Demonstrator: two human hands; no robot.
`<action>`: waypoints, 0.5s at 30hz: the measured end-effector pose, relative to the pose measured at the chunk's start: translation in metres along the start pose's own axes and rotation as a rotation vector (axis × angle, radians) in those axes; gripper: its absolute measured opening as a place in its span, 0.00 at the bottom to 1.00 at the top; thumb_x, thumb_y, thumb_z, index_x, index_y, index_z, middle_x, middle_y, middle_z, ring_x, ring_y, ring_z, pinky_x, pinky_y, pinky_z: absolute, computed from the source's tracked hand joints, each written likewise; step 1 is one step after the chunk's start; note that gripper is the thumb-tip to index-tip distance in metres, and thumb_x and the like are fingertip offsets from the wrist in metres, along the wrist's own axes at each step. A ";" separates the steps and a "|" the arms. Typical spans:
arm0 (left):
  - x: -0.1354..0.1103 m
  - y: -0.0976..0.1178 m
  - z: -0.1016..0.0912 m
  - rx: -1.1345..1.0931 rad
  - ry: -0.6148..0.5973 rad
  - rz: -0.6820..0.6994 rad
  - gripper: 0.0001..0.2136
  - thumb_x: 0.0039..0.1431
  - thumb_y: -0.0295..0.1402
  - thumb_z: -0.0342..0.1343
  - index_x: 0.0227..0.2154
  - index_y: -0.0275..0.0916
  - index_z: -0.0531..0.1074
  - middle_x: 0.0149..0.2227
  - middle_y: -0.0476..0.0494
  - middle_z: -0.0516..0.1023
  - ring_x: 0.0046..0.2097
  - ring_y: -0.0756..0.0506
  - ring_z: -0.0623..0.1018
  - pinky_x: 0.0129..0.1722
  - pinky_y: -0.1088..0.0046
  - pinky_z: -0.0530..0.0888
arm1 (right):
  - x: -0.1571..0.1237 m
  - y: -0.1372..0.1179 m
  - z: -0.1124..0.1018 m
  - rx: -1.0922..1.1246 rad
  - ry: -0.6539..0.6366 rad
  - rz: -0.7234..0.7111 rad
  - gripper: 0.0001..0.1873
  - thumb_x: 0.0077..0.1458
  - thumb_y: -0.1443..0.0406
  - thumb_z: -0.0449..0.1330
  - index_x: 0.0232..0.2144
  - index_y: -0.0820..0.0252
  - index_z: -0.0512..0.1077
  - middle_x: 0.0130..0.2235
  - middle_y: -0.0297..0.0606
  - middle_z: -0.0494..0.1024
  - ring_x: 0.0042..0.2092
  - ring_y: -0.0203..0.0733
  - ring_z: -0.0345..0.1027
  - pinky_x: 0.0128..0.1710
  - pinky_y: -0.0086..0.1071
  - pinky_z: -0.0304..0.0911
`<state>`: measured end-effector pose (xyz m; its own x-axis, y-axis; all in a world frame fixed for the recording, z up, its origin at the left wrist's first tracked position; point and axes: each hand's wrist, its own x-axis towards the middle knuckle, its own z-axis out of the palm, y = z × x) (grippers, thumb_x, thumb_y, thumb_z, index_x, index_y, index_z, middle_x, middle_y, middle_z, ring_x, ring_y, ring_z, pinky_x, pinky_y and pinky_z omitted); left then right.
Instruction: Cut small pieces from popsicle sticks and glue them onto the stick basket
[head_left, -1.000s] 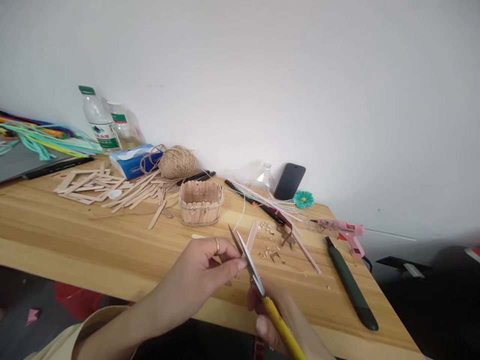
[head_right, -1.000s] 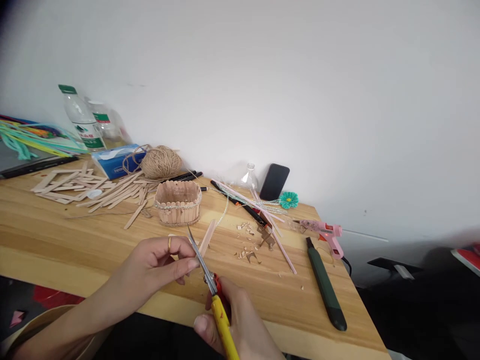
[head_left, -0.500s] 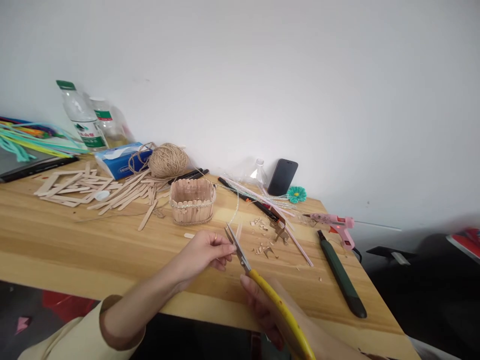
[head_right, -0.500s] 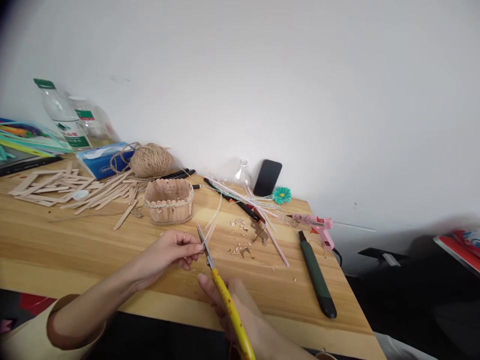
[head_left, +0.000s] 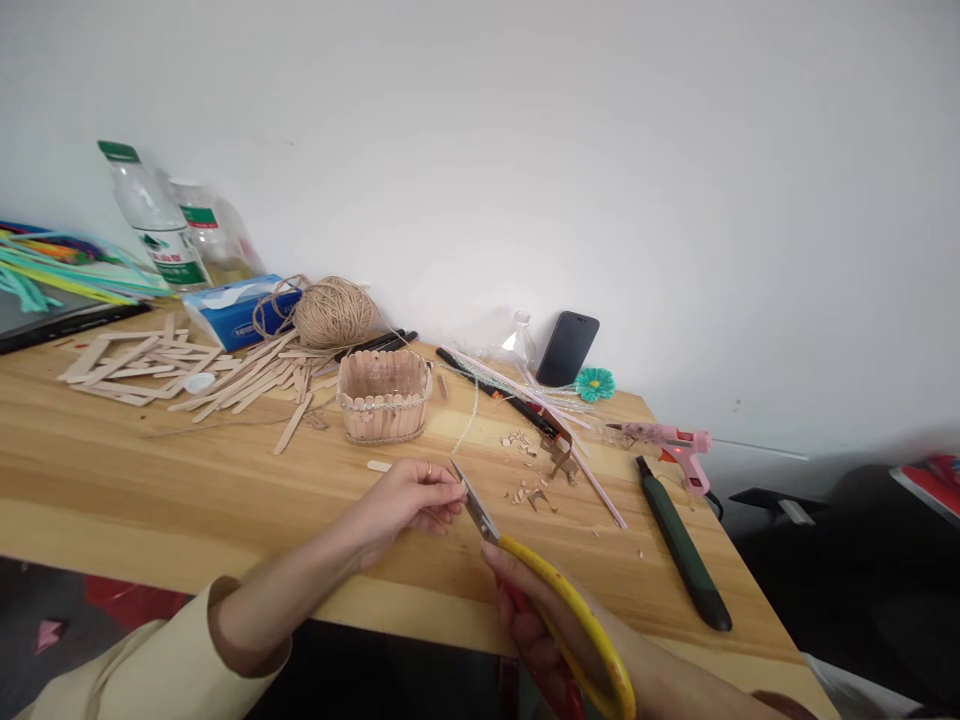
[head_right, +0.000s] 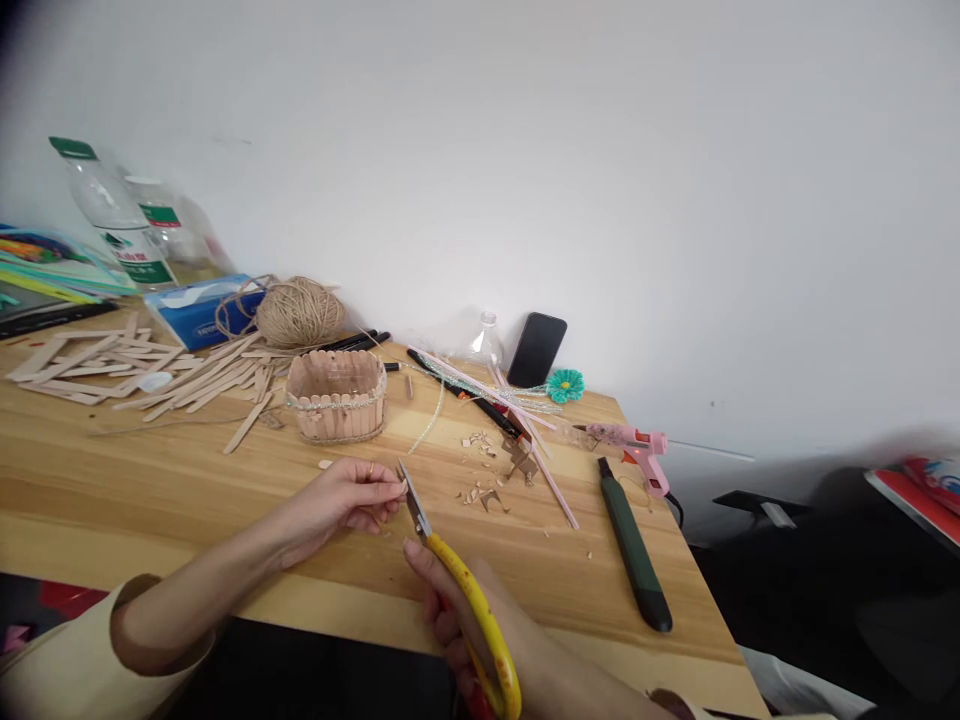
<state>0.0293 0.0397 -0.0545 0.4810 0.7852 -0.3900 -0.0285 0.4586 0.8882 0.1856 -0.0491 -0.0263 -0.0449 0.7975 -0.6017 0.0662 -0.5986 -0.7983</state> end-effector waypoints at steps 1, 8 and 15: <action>-0.003 0.002 0.000 0.005 0.008 0.015 0.10 0.44 0.36 0.63 0.21 0.34 0.72 0.21 0.50 0.73 0.24 0.53 0.71 0.26 0.78 0.68 | -0.002 -0.001 -0.002 0.024 -0.019 0.066 0.24 0.49 0.48 0.57 0.15 0.58 0.61 0.11 0.20 0.53 0.11 0.24 0.40 0.07 0.18 0.42; -0.032 0.017 0.012 0.059 -0.003 0.110 0.05 0.43 0.30 0.61 0.22 0.35 0.72 0.21 0.53 0.71 0.25 0.52 0.70 0.26 0.76 0.69 | -0.009 -0.018 -0.013 -0.089 0.165 -0.408 0.08 0.44 0.62 0.59 0.21 0.60 0.66 0.20 0.30 0.69 0.19 0.29 0.55 0.19 0.25 0.53; -0.052 0.023 0.019 0.248 -0.069 0.133 0.03 0.46 0.31 0.57 0.23 0.36 0.73 0.23 0.53 0.70 0.26 0.51 0.69 0.27 0.76 0.66 | -0.001 -0.031 0.004 -0.110 0.155 -0.568 0.06 0.42 0.65 0.61 0.23 0.58 0.66 0.25 0.31 0.69 0.27 0.35 0.61 0.26 0.29 0.58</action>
<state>0.0202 0.0023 -0.0091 0.5461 0.7977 -0.2557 0.1154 0.2307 0.9662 0.1791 -0.0320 -0.0009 0.0415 0.9971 -0.0643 0.1772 -0.0707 -0.9816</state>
